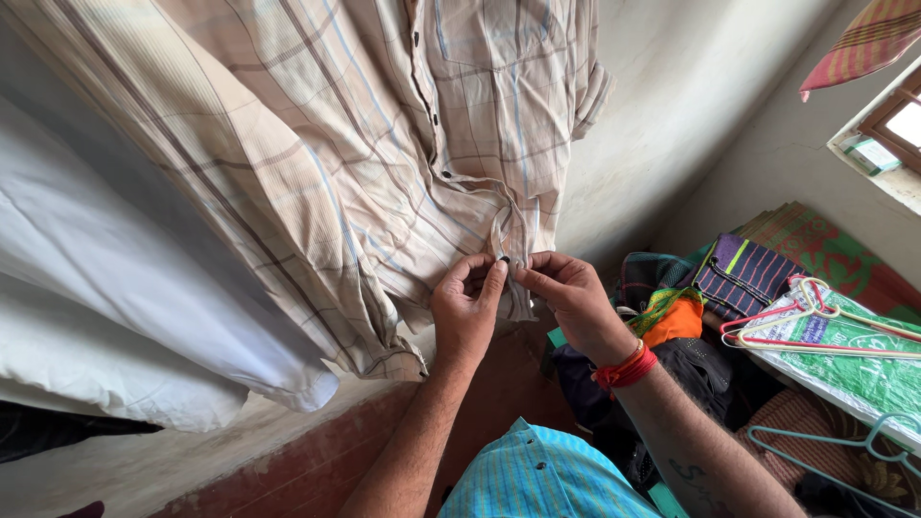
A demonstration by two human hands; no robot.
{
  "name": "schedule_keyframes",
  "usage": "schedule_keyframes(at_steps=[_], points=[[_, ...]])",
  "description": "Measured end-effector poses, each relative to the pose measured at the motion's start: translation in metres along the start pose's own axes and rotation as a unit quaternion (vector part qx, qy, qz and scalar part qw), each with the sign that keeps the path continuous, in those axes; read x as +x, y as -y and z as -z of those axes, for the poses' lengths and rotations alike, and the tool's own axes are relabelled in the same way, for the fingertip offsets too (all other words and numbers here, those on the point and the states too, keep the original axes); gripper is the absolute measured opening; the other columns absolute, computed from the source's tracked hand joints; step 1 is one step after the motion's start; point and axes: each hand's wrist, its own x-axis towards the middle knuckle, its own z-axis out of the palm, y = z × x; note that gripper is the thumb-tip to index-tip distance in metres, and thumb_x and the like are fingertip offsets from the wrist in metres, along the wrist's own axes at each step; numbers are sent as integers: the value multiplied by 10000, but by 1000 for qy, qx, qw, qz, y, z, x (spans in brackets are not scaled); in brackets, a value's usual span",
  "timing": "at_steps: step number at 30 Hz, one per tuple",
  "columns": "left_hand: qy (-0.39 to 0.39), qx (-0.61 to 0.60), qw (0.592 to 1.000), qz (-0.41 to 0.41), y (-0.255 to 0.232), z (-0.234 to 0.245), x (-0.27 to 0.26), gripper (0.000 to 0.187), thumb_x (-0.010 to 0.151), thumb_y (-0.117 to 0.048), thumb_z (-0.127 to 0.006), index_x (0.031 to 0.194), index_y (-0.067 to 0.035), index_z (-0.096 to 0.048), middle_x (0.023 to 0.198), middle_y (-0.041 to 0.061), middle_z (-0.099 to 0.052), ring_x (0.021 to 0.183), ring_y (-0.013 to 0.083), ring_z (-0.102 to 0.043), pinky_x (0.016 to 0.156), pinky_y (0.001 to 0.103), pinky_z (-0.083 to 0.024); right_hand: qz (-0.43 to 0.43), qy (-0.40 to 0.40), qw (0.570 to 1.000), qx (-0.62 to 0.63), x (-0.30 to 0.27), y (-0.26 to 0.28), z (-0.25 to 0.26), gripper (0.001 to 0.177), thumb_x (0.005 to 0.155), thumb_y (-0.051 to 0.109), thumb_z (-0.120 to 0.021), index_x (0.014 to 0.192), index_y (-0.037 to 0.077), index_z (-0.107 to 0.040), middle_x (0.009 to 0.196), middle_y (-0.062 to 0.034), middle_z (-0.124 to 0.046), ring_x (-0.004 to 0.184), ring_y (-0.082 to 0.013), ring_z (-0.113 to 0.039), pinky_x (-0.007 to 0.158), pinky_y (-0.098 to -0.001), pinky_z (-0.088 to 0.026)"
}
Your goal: The person buttons a hanging plaid shirt, starting from the lower front placket and moving upward. They then fold and button the cuffs on both sleeves.
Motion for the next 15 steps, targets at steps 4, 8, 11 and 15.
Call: schedule_keyframes(at_steps=[4,8,11,15], points=[[5,3,1000,5,-1,0,0,190,981,-171,-719,1031,12,-734,907,46,-759,829,78,-711,744,228,-588,35,7,999,-21,2,0,-4,131,958,35,-717,1074,-26,-708,997,-55,-746,897,-78,-684,799,-228,-557],[6,7,1000,14,-1,1,2,214,973,-190,-721,1043,12,-740,921,53,-764,841,92,-722,749,238,-598,38,0,999,-22,4,-1,-6,137,959,34,-720,1079,-31,-717,1006,-67,-746,907,-90,-684,805,-235,-556],[4,28,1000,11,-2,1,3,232,968,-204,-727,1036,17,-742,920,63,-766,840,103,-730,751,247,-609,41,-1,999,-16,5,-1,-8,137,952,35,-719,1073,-28,-716,1008,-72,-749,923,-99,-695,825,-238,-567],[-2,45,999,19,-2,0,4,238,960,-216,-737,1017,15,-738,894,68,-764,821,104,-729,741,248,-610,45,-3,999,-12,6,-1,-10,134,958,39,-717,1071,-34,-722,1002,-74,-750,921,-101,-695,825,-236,-567]])
